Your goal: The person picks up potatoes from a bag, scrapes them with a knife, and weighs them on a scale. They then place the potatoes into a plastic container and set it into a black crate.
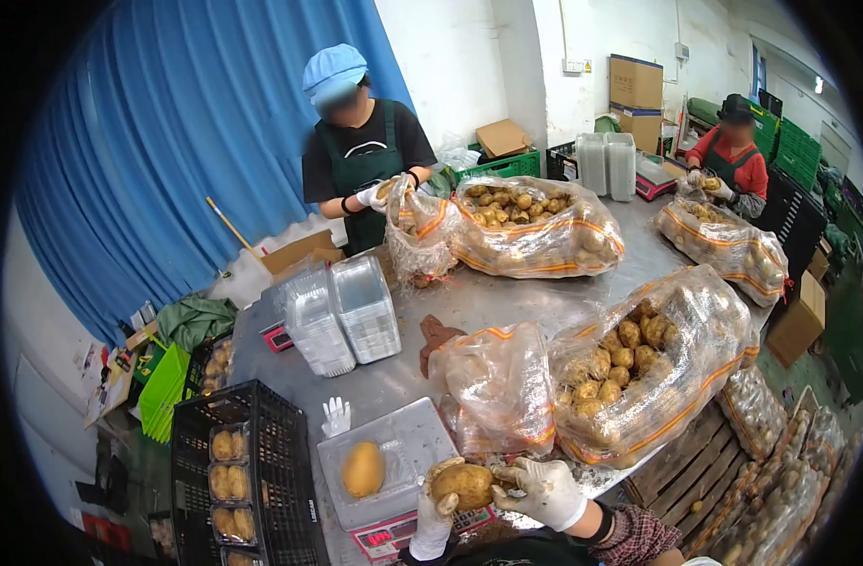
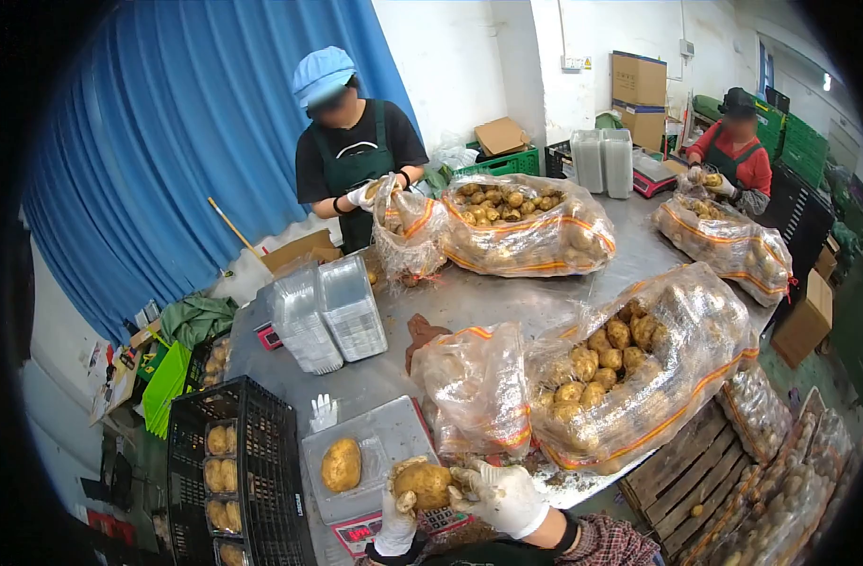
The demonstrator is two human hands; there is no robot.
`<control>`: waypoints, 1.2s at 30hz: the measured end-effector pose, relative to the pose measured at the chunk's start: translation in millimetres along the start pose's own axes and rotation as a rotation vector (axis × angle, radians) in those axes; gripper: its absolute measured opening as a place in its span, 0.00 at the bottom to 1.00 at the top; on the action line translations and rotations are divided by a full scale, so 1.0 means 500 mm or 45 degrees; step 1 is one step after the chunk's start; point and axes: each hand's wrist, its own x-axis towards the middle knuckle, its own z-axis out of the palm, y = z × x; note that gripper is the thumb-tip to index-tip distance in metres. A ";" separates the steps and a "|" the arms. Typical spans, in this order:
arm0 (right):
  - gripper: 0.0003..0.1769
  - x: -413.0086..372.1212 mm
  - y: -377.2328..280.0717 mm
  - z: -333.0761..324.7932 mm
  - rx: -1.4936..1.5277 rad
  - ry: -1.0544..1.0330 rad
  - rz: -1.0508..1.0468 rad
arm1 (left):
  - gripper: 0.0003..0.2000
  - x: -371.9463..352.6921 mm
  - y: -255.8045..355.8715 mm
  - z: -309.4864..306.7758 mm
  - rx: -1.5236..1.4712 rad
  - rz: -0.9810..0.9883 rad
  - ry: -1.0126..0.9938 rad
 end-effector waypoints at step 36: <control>0.43 0.146 -0.053 0.344 -0.072 -0.201 0.172 | 0.25 -0.073 0.129 -0.366 0.963 0.362 1.094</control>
